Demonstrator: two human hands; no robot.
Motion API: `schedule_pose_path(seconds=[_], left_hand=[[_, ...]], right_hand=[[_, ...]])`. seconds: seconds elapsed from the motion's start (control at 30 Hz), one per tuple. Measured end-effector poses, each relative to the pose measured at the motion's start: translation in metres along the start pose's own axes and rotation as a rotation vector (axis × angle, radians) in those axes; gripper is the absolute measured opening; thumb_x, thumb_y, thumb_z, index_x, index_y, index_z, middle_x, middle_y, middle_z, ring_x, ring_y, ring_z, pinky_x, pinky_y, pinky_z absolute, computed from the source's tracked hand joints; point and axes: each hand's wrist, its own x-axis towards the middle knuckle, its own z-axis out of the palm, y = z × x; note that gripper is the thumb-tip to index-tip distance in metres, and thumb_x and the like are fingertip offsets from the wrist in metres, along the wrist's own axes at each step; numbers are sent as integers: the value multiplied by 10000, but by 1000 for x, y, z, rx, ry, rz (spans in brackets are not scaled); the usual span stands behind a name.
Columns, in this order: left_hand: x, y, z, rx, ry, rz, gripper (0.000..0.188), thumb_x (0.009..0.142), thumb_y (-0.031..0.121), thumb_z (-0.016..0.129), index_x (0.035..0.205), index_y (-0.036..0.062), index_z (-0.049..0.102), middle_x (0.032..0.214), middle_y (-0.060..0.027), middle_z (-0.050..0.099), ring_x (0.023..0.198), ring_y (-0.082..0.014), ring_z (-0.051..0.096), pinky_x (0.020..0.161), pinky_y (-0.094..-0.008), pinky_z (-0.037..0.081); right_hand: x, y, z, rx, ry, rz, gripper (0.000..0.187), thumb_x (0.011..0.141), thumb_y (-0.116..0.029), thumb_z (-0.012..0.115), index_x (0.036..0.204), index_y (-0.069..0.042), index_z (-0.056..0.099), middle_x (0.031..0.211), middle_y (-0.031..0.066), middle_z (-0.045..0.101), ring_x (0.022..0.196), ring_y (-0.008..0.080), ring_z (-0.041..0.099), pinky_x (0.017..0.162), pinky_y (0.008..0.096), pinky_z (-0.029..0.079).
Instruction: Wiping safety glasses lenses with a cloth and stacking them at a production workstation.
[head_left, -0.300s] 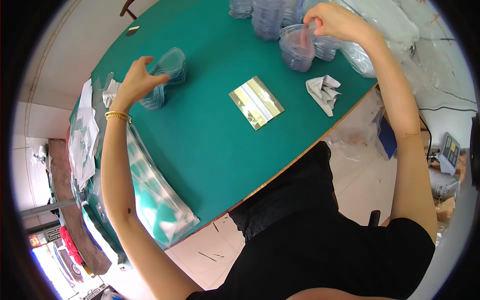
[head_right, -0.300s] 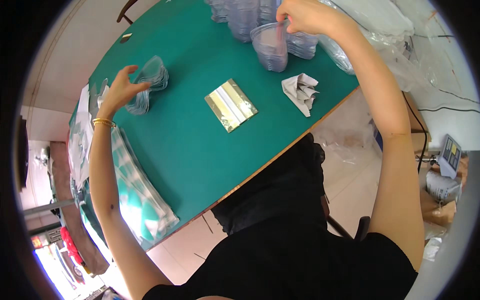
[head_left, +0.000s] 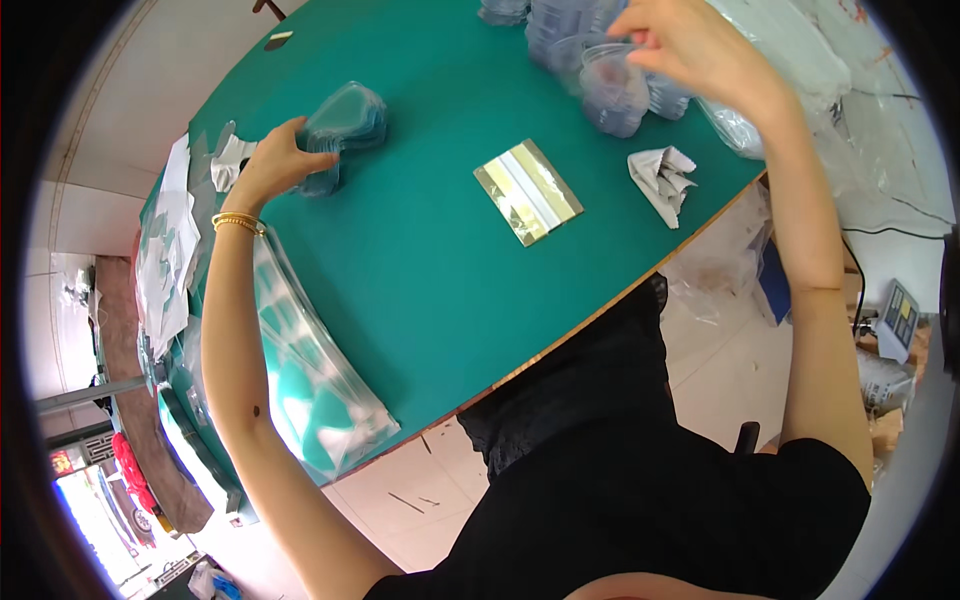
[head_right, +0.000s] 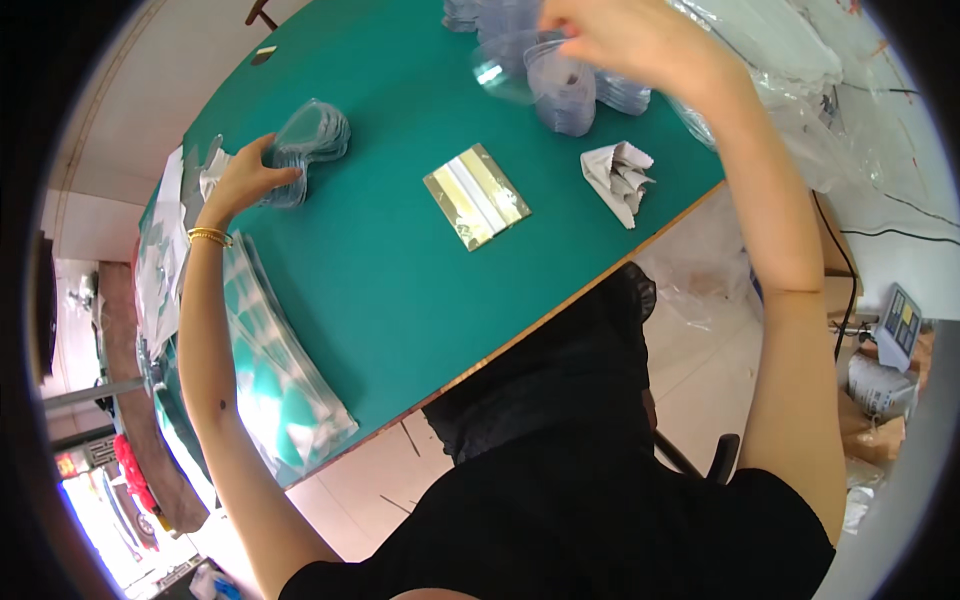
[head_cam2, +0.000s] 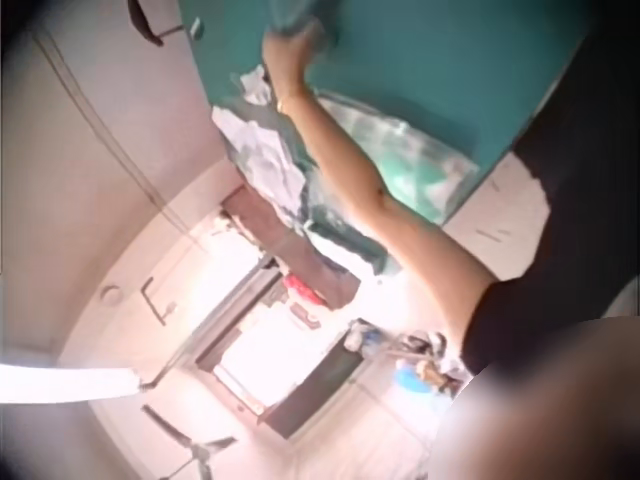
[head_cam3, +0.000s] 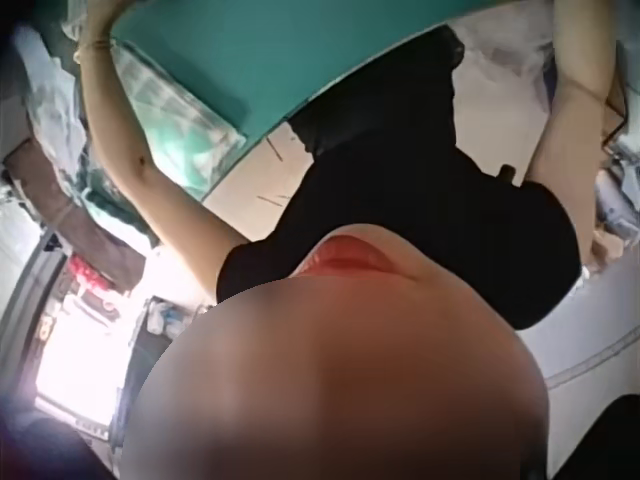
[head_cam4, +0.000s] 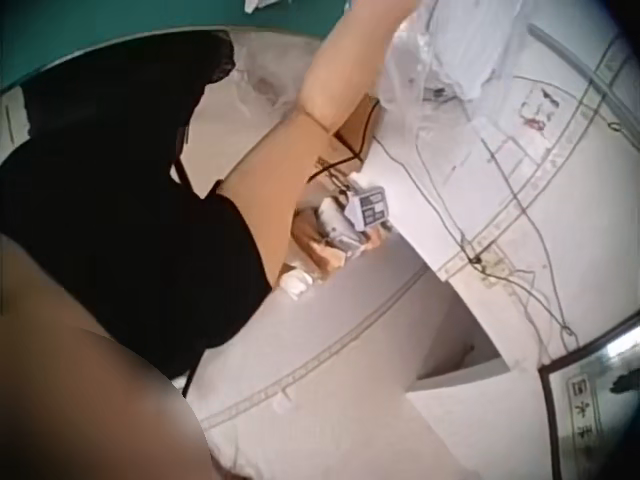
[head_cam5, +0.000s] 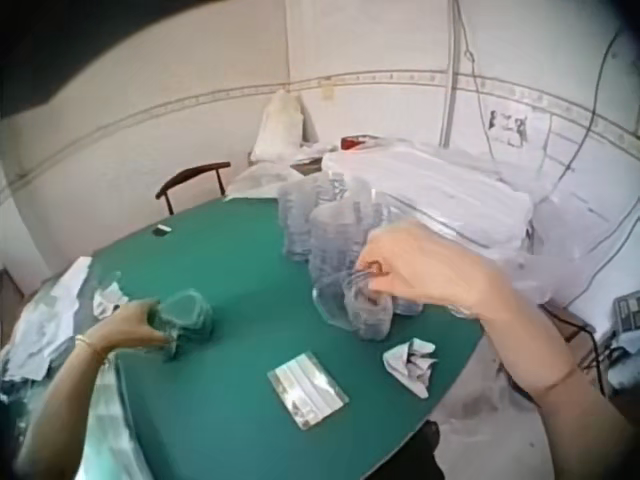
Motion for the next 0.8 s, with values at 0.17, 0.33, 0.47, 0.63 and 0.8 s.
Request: schedule_pose_path(seconds=[0.17,0.33,0.47,0.63,0.8], left_hand=[[-62,21,13,125,579,273,745,813,332,754,1375,-62,464,1389,-256,497,1292,-385,476,1078,-422,381],[-145,112,45,-51,567,240,514,818,80,728,1308,34,580,1210,-121,620,1035,-227,606,898,-335,477],[-233,98,95,-306,487,-19,548,755,-19,755,1280,47,612,1037,-86,652,860,-179,595,758,-302,494],[-262,110,160,-228,360,-118,799,649,224,881,1337,36,522,1159,-141,527,1072,-325,515,959,-431,416],[-259,109,185,-225,486,-192,768,639,260,887,1294,45,550,1124,-114,509,1063,-314,500,987,-428,371]], right_hand=[[-1,-145,97,72,-391,3,56,786,-70,610,785,-22,640,895,122,609,901,290,635,744,419,533],[-15,-159,153,206,-527,37,137,828,-113,591,897,-8,645,920,120,623,936,271,637,787,382,537],[-58,-100,109,-70,176,340,145,905,-119,640,1028,-61,691,1029,75,666,893,270,642,785,338,509],[-128,-52,96,-322,-31,499,239,938,-141,622,1163,-90,687,1055,82,659,951,208,615,832,301,484],[-67,-144,121,272,5,618,201,880,-62,690,1079,-86,713,978,22,694,841,121,634,691,223,489]])
